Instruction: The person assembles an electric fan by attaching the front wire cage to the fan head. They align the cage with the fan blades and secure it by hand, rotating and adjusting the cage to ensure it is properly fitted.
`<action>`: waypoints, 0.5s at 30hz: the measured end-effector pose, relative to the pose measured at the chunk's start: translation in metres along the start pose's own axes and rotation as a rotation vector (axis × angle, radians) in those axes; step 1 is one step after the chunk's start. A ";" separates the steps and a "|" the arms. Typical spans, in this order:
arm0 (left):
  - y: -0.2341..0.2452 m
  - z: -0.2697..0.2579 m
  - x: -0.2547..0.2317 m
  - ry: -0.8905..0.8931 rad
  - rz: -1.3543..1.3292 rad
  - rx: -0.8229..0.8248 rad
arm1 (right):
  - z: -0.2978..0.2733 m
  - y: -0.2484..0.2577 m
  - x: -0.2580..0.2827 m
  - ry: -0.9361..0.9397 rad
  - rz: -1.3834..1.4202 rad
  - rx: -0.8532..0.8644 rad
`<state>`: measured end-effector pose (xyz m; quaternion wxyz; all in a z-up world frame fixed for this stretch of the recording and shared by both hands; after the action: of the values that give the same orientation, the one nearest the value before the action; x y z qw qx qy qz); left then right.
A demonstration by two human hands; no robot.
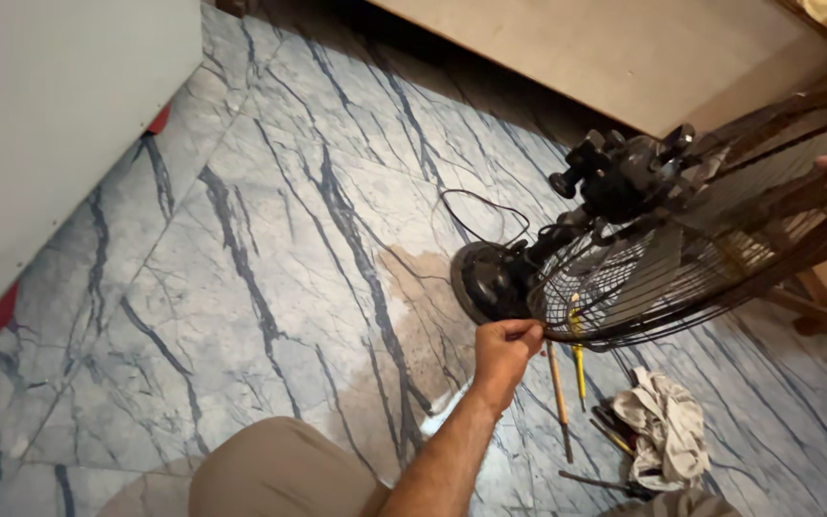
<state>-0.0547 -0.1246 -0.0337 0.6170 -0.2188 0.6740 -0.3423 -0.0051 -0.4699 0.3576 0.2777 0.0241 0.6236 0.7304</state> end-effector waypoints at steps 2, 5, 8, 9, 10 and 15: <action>-0.002 0.002 0.003 0.006 -0.040 0.009 | -0.007 -0.003 0.003 -0.079 0.010 -0.036; -0.003 0.001 0.011 0.068 0.068 -0.016 | -0.019 -0.006 0.004 -0.278 0.031 -0.105; -0.003 0.003 0.014 0.078 0.075 -0.109 | -0.021 -0.006 0.011 -0.330 0.073 -0.199; -0.003 0.004 0.014 0.114 0.037 -0.100 | -0.017 -0.006 0.017 -0.322 0.091 -0.233; -0.005 0.004 0.013 0.151 -0.001 -0.089 | -0.012 -0.004 0.025 -0.316 0.105 -0.266; -0.020 -0.010 -0.024 -0.105 0.310 -0.002 | 0.045 0.012 0.099 -0.460 -0.050 -0.317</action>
<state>-0.0633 -0.1189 -0.0029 0.6968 -0.1302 0.6667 -0.2304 -0.0757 -0.3878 0.3474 0.4301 0.1303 0.4226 0.7870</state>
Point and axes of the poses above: each hand's wrist, its own z-axis towards the middle knuckle, its own y-axis out of the back of the hand, x = y × z, the point moved 3 cm from there along z, towards the middle knuckle, and after that the axes turned 5 degrees about -y, right-handed, at the moved point
